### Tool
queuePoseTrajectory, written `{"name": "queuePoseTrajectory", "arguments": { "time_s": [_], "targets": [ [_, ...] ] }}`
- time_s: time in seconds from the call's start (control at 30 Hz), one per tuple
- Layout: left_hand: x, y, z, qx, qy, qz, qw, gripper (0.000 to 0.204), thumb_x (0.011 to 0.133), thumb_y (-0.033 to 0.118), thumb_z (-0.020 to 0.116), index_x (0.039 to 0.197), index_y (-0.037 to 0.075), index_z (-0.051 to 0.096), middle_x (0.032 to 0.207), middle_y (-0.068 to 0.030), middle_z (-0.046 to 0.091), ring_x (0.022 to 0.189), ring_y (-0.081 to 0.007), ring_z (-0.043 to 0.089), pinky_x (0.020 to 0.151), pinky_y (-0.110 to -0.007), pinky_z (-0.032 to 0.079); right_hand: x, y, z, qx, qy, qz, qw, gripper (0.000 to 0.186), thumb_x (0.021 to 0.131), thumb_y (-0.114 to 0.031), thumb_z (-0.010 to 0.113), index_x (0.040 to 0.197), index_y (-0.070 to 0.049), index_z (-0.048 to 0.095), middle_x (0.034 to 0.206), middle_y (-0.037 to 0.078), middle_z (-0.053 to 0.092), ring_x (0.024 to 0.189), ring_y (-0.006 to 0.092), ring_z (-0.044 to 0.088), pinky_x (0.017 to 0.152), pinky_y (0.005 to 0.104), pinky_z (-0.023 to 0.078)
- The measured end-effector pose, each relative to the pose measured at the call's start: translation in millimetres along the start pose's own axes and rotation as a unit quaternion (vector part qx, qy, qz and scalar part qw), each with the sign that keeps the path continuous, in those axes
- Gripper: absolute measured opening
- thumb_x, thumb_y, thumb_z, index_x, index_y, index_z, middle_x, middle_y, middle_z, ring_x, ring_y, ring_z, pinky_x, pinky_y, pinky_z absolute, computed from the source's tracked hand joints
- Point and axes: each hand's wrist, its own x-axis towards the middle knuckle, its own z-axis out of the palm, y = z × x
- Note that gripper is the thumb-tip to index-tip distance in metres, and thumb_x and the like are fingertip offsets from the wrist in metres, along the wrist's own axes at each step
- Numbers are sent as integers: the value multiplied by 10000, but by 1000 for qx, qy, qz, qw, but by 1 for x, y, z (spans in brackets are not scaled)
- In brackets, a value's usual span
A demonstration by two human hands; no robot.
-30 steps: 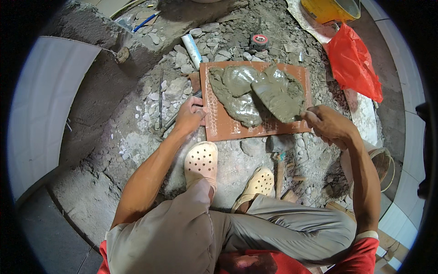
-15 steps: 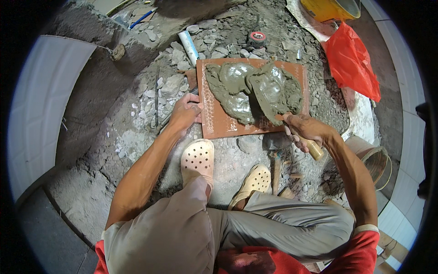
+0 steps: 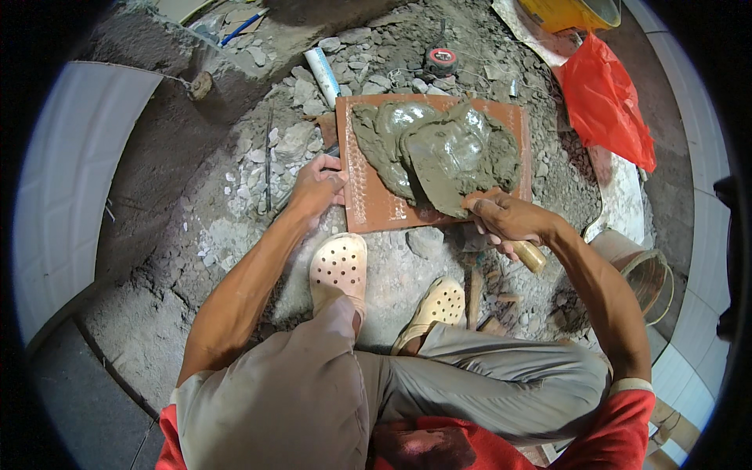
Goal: The person mixes cement in a bucket, scoops it onto a tile, and spreads it evenly with a trowel. They then lift the tile and press it against a wall to install it.
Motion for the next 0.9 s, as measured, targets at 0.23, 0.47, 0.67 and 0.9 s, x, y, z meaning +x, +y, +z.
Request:
{"name": "queuePoseTrajectory", "arguments": {
  "time_s": [0.23, 0.47, 0.67, 0.9],
  "targets": [
    [-1, 1, 1, -18, 0, -4, 1000, 153, 1014, 75, 616, 1145, 27, 552, 962, -94, 684, 793, -153, 655, 689, -321, 563, 8, -1, 2, -86, 8, -35, 996, 489, 1086, -407, 354, 896, 1, 547, 646, 80, 563, 407, 172, 584, 350, 313, 502],
    [0, 0, -1, -26, -7, -2, 1000, 156, 1013, 65, 609, 1151, 28, 546, 957, -90, 682, 778, -151, 648, 690, -312, 566, 24, 11, 6, -239, 63, -95, 964, 488, 1077, -365, 396, 832, 17, 577, 623, 129, 617, 463, 259, 639, 466, 392, 544],
    [1, -7, -5, -41, -18, 16, 999, 202, 1007, 67, 604, 1192, 3, 556, 987, -118, 676, 775, -161, 643, 685, -329, 594, 40, 15, 18, -481, 142, -203, 841, 438, 1042, -376, 443, 937, -15, 668, 747, 220, 685, 729, 451, 680, 715, 536, 546],
    [5, -10, -13, -60, -30, 2, 998, 245, 1003, 68, 614, 1228, -19, 571, 998, -113, 678, 781, -157, 662, 706, -318, 611, -13, -10, -5, -563, 256, -114, 778, 313, 1015, -356, 539, 1009, -71, 668, 686, 187, 662, 680, 410, 680, 623, 507, 542]
  ]
}}
